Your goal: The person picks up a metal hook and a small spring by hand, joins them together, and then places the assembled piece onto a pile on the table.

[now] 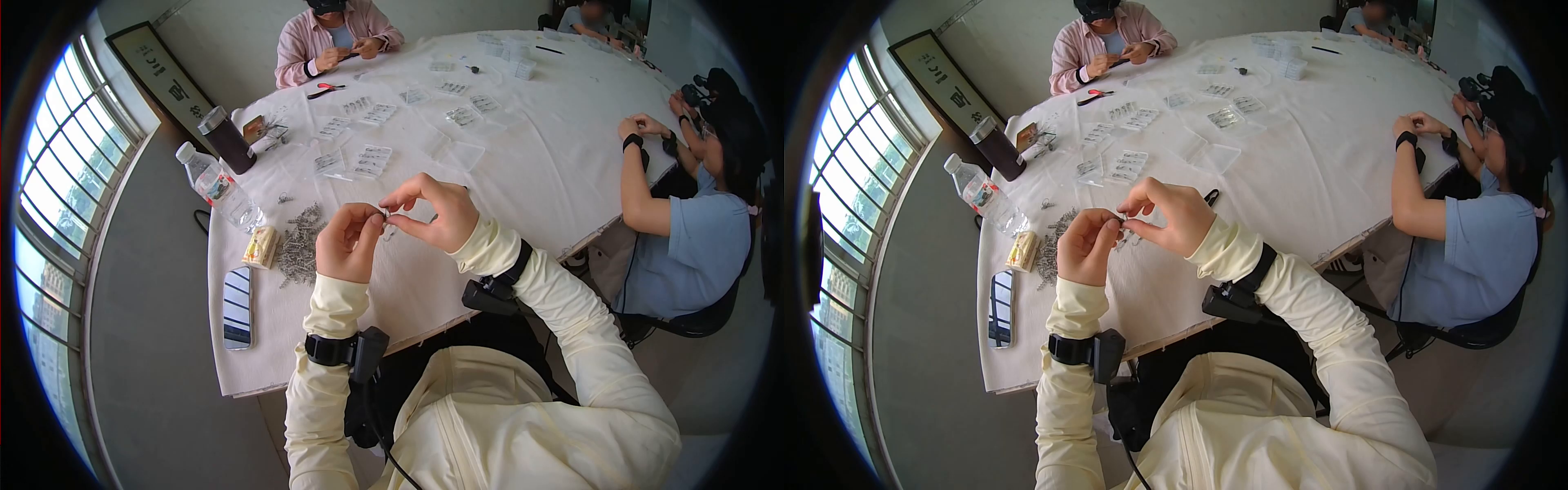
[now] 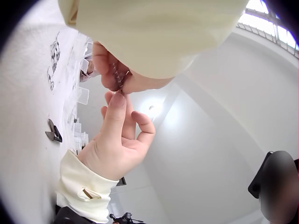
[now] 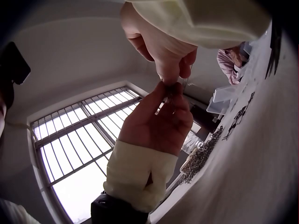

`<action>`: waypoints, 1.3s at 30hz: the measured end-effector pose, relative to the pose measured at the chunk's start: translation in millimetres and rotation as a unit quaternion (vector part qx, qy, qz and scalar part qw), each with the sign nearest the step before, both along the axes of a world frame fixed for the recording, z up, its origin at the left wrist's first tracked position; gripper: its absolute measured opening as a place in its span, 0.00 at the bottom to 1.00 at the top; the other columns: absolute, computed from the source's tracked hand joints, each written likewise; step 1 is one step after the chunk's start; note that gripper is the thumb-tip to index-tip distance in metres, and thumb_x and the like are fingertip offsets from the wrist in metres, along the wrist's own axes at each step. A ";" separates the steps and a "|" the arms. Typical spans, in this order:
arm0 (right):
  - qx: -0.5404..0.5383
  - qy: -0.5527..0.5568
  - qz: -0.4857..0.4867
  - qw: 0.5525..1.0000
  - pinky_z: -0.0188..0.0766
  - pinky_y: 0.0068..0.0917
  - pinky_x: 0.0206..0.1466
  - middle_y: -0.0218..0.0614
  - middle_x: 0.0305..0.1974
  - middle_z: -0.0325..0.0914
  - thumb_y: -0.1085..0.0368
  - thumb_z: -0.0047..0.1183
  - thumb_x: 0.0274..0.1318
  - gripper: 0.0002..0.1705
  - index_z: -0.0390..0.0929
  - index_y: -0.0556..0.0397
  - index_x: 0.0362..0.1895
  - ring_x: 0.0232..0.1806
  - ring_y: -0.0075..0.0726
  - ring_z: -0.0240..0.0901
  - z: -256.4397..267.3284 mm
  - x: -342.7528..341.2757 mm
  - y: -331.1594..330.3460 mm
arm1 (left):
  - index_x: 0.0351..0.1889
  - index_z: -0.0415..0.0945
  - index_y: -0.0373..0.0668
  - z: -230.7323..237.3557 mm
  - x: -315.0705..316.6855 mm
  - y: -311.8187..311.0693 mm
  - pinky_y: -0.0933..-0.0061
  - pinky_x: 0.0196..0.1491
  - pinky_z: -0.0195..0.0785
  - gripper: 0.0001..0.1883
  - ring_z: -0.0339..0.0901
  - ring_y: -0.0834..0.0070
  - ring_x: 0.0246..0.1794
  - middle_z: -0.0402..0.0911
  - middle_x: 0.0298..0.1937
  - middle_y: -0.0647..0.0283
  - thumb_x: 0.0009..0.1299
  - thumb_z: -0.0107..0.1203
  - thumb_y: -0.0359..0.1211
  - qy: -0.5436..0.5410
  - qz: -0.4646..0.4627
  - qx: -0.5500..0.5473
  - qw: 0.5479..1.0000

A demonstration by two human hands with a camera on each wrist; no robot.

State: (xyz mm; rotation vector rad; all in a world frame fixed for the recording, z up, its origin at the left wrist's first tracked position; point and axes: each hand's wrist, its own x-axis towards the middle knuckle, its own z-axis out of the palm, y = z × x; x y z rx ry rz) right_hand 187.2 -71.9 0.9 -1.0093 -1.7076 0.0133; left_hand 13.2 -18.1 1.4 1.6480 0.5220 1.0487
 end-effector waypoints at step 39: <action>-0.039 0.083 -0.043 0.995 0.65 0.22 0.29 0.29 0.27 0.78 0.65 0.58 0.54 0.08 0.72 0.52 0.34 0.24 0.25 0.71 4.8 1.2 -3.8 | 0.40 0.73 0.37 -1.8 -4.2 8.4 0.82 0.37 0.63 0.06 0.72 0.83 0.32 0.76 0.35 0.67 0.73 0.50 0.31 -0.019 -0.024 -0.067 0.997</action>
